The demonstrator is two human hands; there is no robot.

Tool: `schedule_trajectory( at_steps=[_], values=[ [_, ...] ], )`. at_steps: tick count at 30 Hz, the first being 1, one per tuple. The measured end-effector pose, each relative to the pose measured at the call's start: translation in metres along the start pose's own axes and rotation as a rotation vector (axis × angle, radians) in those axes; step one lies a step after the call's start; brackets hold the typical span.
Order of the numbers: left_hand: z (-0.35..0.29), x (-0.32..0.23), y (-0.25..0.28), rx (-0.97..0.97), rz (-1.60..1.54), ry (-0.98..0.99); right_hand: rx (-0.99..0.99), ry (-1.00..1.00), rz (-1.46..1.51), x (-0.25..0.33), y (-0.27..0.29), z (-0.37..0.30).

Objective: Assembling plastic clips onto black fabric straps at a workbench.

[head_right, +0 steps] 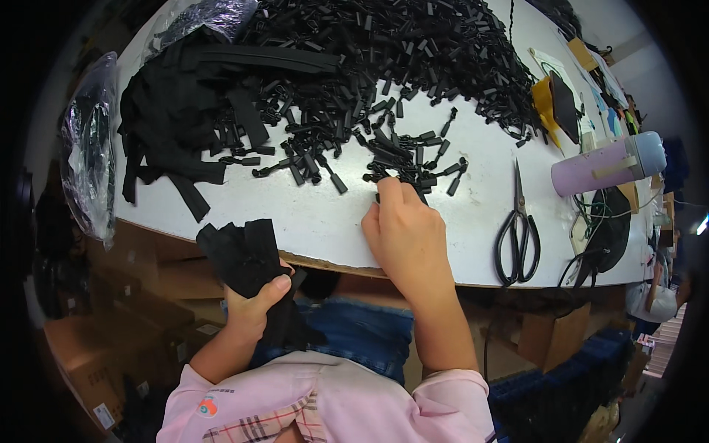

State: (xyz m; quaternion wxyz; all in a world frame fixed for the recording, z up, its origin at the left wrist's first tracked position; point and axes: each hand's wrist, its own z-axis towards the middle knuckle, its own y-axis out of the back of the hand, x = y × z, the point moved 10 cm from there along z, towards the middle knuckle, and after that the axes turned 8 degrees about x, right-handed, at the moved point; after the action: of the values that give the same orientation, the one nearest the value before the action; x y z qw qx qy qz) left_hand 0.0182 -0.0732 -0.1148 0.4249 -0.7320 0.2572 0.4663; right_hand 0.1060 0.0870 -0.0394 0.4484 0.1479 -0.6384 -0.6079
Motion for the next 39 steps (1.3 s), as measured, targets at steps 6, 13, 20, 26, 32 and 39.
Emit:
schedule_trajectory(
  at_steps=[6,13,20,26,32,39],
  values=[
    [0.001,0.001,-0.001,-0.003,0.013,-0.008,0.055,0.002,-0.064,0.000,-0.001,-0.006],
    [0.002,-0.001,-0.008,0.026,-0.001,0.016,0.066,0.080,-0.218,0.014,-0.005,-0.006],
    [0.004,-0.005,-0.014,0.074,0.065,-0.027,-0.006,-0.051,1.222,0.016,-0.027,-0.042],
    [0.004,-0.025,-0.025,0.144,0.108,-0.206,0.000,0.292,1.020,0.047,-0.015,-0.042],
    [-0.003,-0.022,-0.018,0.070,0.206,-0.255,-0.068,0.407,0.824,0.056,-0.008,-0.044],
    [-0.003,-0.036,-0.020,0.067,0.302,-0.351,-0.008,0.074,1.089,0.042,-0.035,-0.054]
  ],
)
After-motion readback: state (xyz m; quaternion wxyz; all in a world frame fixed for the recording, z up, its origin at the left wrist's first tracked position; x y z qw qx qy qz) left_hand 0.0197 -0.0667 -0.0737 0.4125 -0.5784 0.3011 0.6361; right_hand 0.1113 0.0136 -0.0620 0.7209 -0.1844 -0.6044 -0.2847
